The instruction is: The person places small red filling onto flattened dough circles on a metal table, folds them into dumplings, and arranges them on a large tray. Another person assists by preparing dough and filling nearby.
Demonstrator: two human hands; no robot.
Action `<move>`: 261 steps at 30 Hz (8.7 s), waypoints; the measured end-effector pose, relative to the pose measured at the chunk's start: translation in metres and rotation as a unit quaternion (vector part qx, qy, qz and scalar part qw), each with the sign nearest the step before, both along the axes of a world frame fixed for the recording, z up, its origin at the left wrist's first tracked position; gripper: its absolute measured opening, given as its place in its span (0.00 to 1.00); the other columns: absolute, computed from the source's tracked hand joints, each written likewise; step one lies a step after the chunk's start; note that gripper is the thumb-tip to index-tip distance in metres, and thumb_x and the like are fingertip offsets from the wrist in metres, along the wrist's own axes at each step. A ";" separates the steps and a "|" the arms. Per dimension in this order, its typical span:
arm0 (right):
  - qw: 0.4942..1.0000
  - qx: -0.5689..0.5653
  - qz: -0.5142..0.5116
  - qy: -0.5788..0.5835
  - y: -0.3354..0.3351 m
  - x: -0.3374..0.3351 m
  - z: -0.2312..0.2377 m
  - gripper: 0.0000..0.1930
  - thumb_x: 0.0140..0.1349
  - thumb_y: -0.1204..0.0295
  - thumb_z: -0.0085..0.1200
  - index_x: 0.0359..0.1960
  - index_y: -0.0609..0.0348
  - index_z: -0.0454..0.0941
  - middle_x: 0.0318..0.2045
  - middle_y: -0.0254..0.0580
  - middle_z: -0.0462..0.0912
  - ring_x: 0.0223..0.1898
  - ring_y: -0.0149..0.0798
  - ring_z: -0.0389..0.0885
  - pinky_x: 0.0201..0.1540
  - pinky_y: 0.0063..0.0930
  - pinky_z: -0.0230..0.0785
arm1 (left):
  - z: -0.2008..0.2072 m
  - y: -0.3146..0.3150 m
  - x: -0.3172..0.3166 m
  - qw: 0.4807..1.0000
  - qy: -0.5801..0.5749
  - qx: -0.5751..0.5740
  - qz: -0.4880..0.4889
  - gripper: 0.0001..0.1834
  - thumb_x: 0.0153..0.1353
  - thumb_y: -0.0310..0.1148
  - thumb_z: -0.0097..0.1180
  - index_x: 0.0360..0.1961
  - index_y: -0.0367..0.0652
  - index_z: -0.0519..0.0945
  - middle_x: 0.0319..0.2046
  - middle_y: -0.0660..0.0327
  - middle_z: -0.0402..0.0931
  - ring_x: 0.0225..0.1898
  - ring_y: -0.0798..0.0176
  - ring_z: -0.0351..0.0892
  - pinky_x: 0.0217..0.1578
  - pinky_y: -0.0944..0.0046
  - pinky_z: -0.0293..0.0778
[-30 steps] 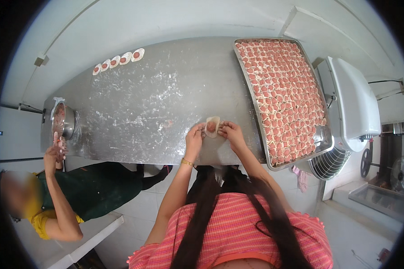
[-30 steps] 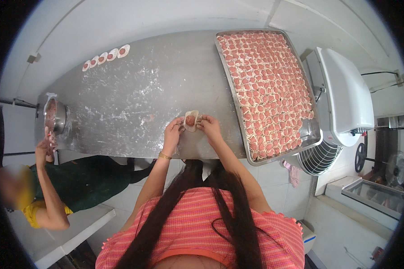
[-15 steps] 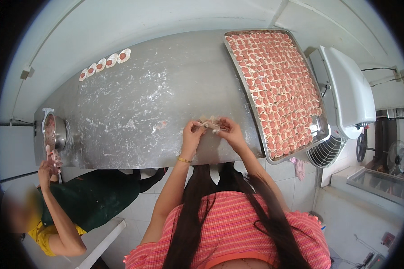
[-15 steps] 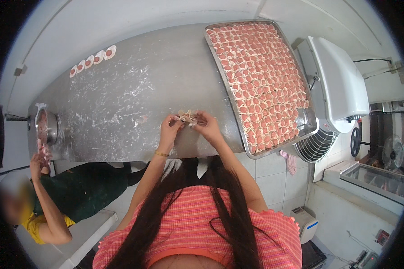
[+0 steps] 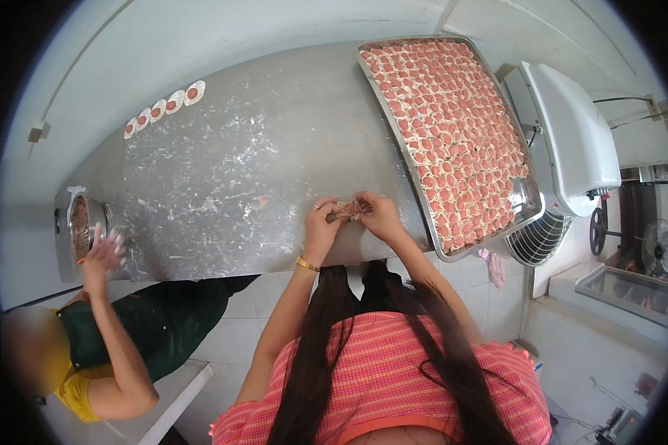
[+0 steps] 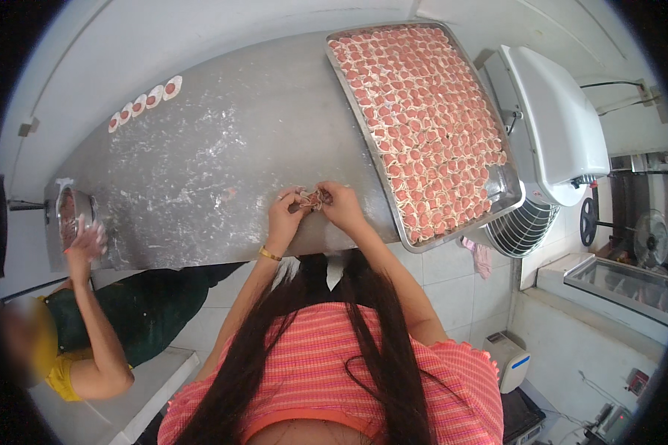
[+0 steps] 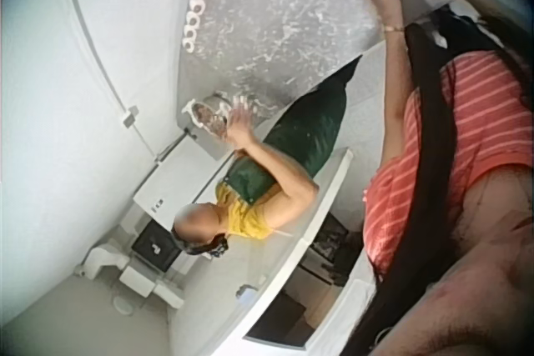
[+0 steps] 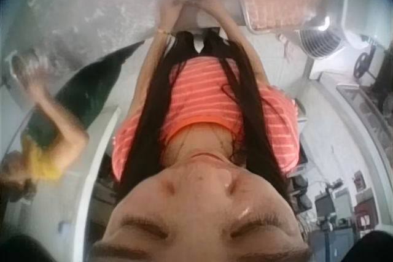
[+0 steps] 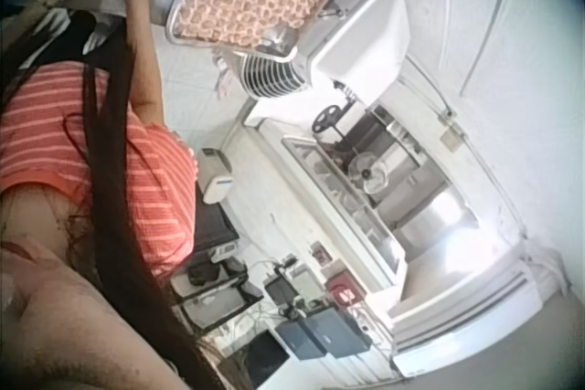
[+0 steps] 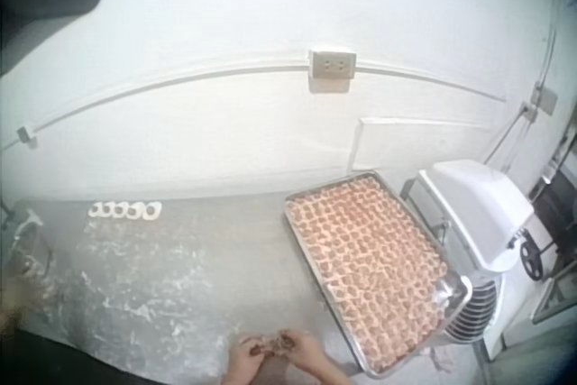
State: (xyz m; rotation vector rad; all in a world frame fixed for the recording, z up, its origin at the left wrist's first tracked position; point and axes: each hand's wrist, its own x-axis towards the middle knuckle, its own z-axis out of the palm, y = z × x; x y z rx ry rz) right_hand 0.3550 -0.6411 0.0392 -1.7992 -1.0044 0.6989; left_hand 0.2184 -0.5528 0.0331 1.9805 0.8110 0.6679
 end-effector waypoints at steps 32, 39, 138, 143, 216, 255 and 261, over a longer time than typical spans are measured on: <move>0.998 -0.020 0.022 -0.063 -0.008 -0.008 0.003 0.15 0.44 0.85 0.49 0.36 0.62 0.77 0.34 0.49 0.77 0.37 0.53 0.77 0.38 0.39 0.70 | 0.014 0.004 0.009 0.990 0.110 -0.040 -0.084 0.12 0.47 0.30 0.65 0.30 0.37 0.76 0.23 0.53 0.78 0.26 0.58 0.80 0.29 0.63 0.73; 0.994 -0.007 0.053 -0.096 -0.007 -0.013 0.018 0.16 0.45 0.85 0.47 0.37 0.59 0.76 0.33 0.49 0.76 0.36 0.52 0.77 0.38 0.39 0.70 | 0.012 0.011 -0.002 0.992 0.083 -0.064 -0.072 0.12 0.47 0.28 0.62 0.35 0.39 0.78 0.26 0.52 0.79 0.30 0.51 0.80 0.32 0.58 0.73; 0.830 -0.166 -0.452 -0.281 -0.243 0.297 0.007 0.13 0.47 0.77 0.51 0.37 0.58 0.77 0.31 0.50 0.79 0.35 0.53 0.77 0.38 0.42 0.69 | 0.048 -0.013 -0.060 0.850 -0.089 -0.517 0.048 0.17 0.64 0.27 0.47 0.54 0.38 0.68 0.48 0.59 0.72 0.48 0.64 0.74 0.49 0.67 0.70; 0.855 -0.103 -0.448 -0.241 -0.229 0.298 -0.010 0.13 0.46 0.78 0.53 0.37 0.60 0.78 0.34 0.52 0.78 0.36 0.53 0.78 0.40 0.41 0.69 | 0.049 -0.024 -0.052 0.866 -0.067 -0.493 0.048 0.17 0.64 0.26 0.46 0.54 0.38 0.68 0.48 0.59 0.72 0.48 0.65 0.74 0.49 0.67 0.70; 0.901 0.003 -0.209 0.381 0.025 -0.014 -0.024 0.08 0.57 0.80 0.50 0.39 0.65 0.75 0.34 0.38 0.79 0.35 0.29 0.78 0.38 0.21 0.72 | -0.013 0.048 -0.008 0.912 -0.044 -0.409 -0.009 0.17 0.63 0.27 0.38 0.51 0.35 0.71 0.48 0.58 0.72 0.50 0.65 0.72 0.50 0.66 0.69; 0.994 -0.023 -0.039 -0.102 -0.003 -0.009 0.006 0.13 0.46 0.80 0.57 0.37 0.63 0.77 0.30 0.47 0.80 0.35 0.43 0.81 0.39 0.31 0.72 | 0.011 0.011 0.003 0.982 0.031 -0.154 -0.109 0.13 0.49 0.27 0.63 0.36 0.39 0.75 0.31 0.56 0.80 0.33 0.61 0.80 0.36 0.64 0.75; 0.984 -0.055 -0.021 -0.168 -0.006 -0.014 0.017 0.09 0.47 0.82 0.54 0.32 0.66 0.77 0.29 0.53 0.78 0.34 0.53 0.79 0.35 0.37 0.71 | -0.006 0.009 0.004 0.983 0.066 -0.116 -0.126 0.19 0.48 0.27 0.64 0.42 0.40 0.77 0.31 0.55 0.81 0.33 0.61 0.81 0.36 0.65 0.75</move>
